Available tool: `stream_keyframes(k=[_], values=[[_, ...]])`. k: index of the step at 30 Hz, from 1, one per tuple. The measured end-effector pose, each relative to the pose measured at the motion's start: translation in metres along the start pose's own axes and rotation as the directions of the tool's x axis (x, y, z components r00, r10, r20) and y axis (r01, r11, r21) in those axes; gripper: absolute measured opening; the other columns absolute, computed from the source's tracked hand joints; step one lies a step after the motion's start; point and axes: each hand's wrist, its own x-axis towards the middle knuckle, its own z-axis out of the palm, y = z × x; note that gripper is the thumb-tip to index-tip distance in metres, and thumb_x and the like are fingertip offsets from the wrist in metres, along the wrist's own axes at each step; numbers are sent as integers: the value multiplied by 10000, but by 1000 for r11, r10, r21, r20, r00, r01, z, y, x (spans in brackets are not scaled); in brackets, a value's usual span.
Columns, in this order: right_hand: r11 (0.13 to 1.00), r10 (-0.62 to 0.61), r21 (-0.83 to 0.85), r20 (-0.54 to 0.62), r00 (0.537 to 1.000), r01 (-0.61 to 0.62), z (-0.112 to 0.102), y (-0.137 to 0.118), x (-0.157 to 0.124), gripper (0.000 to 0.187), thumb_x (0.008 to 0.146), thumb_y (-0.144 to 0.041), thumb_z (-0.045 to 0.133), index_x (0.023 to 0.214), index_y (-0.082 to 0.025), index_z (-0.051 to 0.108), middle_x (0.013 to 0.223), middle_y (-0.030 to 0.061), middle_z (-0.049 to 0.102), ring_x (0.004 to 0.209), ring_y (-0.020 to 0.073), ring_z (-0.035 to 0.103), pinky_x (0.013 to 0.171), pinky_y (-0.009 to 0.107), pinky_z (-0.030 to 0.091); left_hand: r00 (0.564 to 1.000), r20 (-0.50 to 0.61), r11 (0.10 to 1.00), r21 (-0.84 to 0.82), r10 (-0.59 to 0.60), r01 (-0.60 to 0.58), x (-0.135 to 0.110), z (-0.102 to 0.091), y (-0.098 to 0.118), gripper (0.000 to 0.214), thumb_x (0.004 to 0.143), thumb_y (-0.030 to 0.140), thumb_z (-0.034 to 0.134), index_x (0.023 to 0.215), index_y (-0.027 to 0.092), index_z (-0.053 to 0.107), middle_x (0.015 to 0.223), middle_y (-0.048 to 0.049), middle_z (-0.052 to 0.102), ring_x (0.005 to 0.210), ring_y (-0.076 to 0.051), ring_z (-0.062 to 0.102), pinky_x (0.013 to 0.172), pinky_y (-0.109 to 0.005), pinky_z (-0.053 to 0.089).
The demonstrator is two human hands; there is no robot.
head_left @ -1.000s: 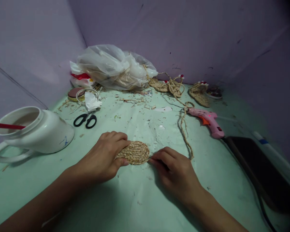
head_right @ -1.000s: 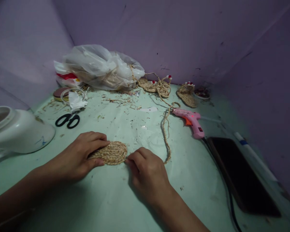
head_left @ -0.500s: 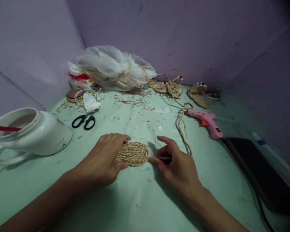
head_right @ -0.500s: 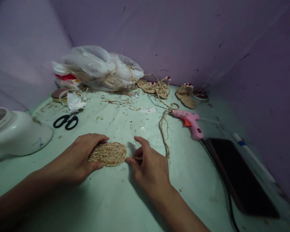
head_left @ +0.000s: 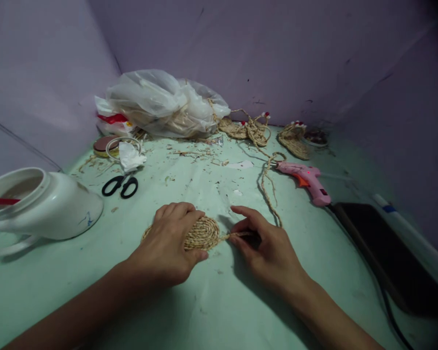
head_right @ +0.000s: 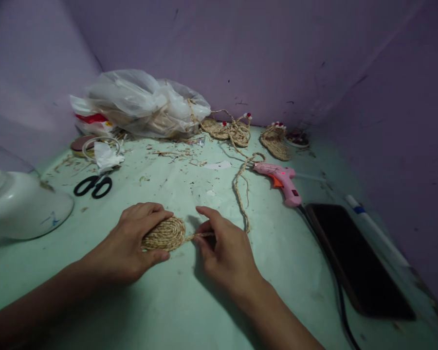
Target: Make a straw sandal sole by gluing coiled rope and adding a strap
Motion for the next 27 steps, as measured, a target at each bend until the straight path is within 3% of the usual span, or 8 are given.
stream_keyframes(k=[5,14,21,27], values=[[996,44,82,-113,993,-35,6,-1,2,348,740,-129,573,1083,-189,579,806,57,682,710,179,648,672,346,532,999,-32,1000,-7,27,-28,0,3,-4,510,661,322,690,1134,224,526,1184,-89,521,1109,-313,434,975,-531,338],[974,71,225,-124,990,-42,9,0,10,143,698,-104,602,826,-166,614,734,36,652,624,142,628,607,298,535,999,-12,999,-9,43,-43,0,3,-2,513,654,289,696,1129,213,519,1175,-91,520,1125,-306,426,992,-523,319],[972,60,233,-106,993,-34,13,0,12,148,689,-84,605,807,-173,613,725,30,649,642,145,625,618,301,534,996,-12,996,-20,83,-83,-1,2,-4,495,658,318,696,1117,236,531,1175,-78,527,1120,-314,428,971,-510,344],[979,-46,193,-64,997,58,8,1,9,159,702,-77,601,821,-180,618,746,27,640,654,138,611,609,280,514,982,63,984,-14,180,-179,2,-6,-5,494,671,311,683,1132,209,539,1162,-89,539,1104,-300,445,978,-489,334]])
